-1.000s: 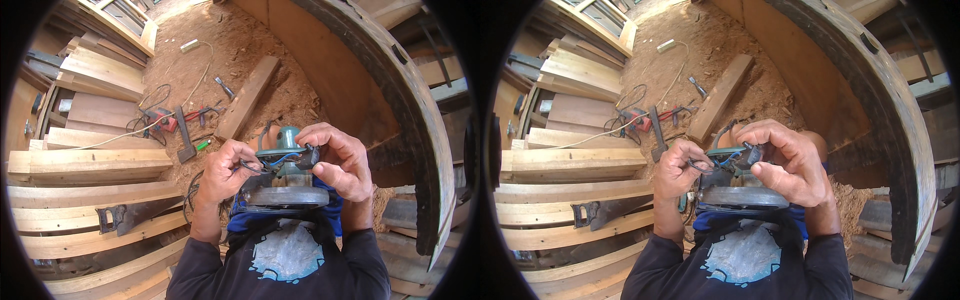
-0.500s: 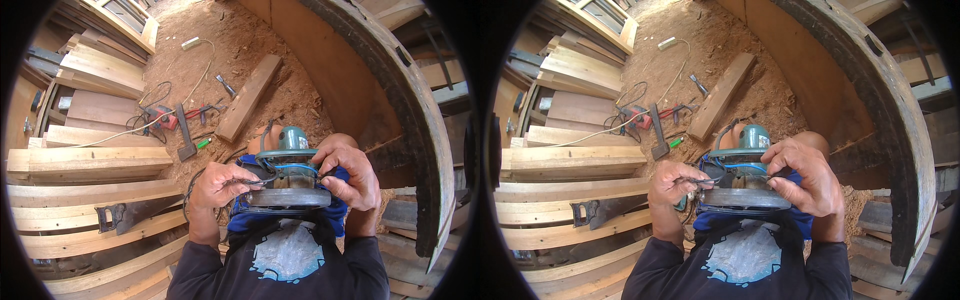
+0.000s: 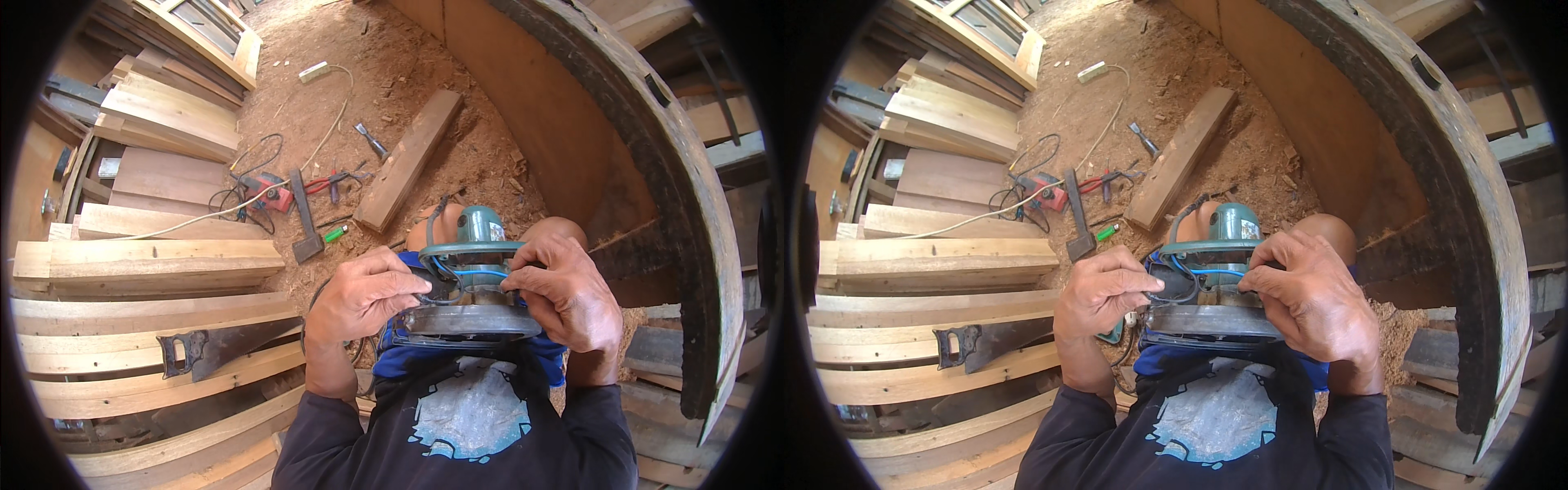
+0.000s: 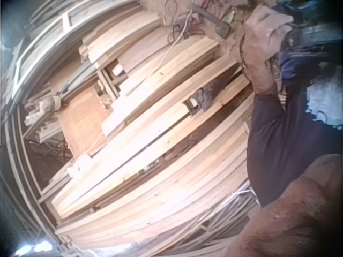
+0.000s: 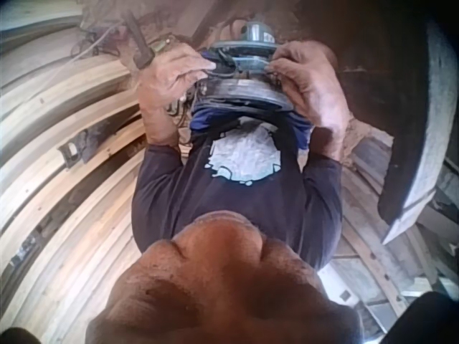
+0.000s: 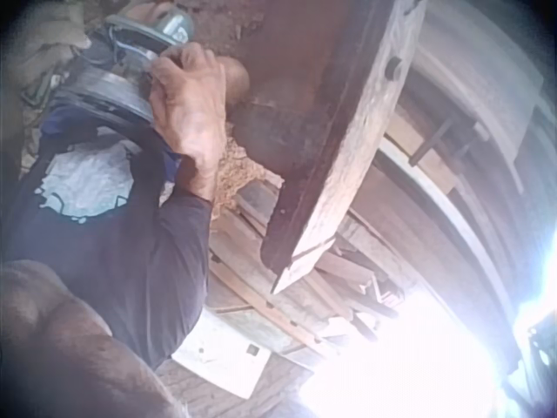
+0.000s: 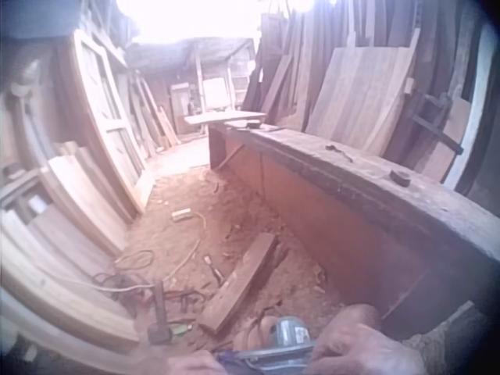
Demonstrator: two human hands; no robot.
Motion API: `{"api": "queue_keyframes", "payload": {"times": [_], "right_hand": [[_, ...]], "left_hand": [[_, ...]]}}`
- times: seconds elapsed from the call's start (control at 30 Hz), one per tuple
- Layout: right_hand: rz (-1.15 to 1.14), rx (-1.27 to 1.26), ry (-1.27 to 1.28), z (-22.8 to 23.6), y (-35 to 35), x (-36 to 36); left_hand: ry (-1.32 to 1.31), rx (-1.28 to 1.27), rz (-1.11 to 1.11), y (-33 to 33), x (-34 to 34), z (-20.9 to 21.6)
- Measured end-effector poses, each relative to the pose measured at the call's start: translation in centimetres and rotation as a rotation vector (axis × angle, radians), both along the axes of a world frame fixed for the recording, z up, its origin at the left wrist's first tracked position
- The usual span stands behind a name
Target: The person performs maintenance on a circular saw, handling wires and electrical components on the housing of the tool while sitting in a workshop.
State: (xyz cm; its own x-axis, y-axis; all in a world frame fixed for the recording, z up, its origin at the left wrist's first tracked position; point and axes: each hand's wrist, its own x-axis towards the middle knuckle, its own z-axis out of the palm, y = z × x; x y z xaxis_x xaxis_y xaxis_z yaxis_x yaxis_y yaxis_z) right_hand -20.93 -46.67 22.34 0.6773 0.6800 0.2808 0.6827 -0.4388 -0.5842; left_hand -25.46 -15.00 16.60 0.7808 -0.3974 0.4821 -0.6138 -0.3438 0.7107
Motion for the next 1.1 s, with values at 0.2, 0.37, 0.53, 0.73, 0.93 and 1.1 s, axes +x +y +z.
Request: {"api": "queue_keyframes", "payload": {"times": [0.2, 0.37, 0.53, 0.73, 0.93, 1.1], "right_hand": [[-0.038, -0.055, -0.034, 0.7, 0.3, -0.2], [-0.088, -0.086, -0.171, 1.9, 1.3, -0.5], [-0.081, 0.014, -0.09, 1.2, 1.9, -0.5], [-0.001, 0.125, -0.076, 0.1, 4.0, 0.3], [-0.053, 0.171, -0.129, -0.5, 4.7, 1.5], [-0.101, 0.19, -0.06, -0.8, 4.8, 1.8]], "left_hand": [[0.01, -0.041, 0.167, -1.5, 1.0, 0.7], [-0.004, -0.079, 0.212, -2.9, 2.1, 1.2], [-0.007, -0.104, 0.177, -3.9, 2.6, 1.4], [-0.008, -0.08, 0.168, -4.6, 2.7, 1.4], [0.051, -0.12, 0.217, -3.8, 1.8, 0.0], [0.362, -0.074, 0.437, -1.7, -0.4, -2.8]]}}
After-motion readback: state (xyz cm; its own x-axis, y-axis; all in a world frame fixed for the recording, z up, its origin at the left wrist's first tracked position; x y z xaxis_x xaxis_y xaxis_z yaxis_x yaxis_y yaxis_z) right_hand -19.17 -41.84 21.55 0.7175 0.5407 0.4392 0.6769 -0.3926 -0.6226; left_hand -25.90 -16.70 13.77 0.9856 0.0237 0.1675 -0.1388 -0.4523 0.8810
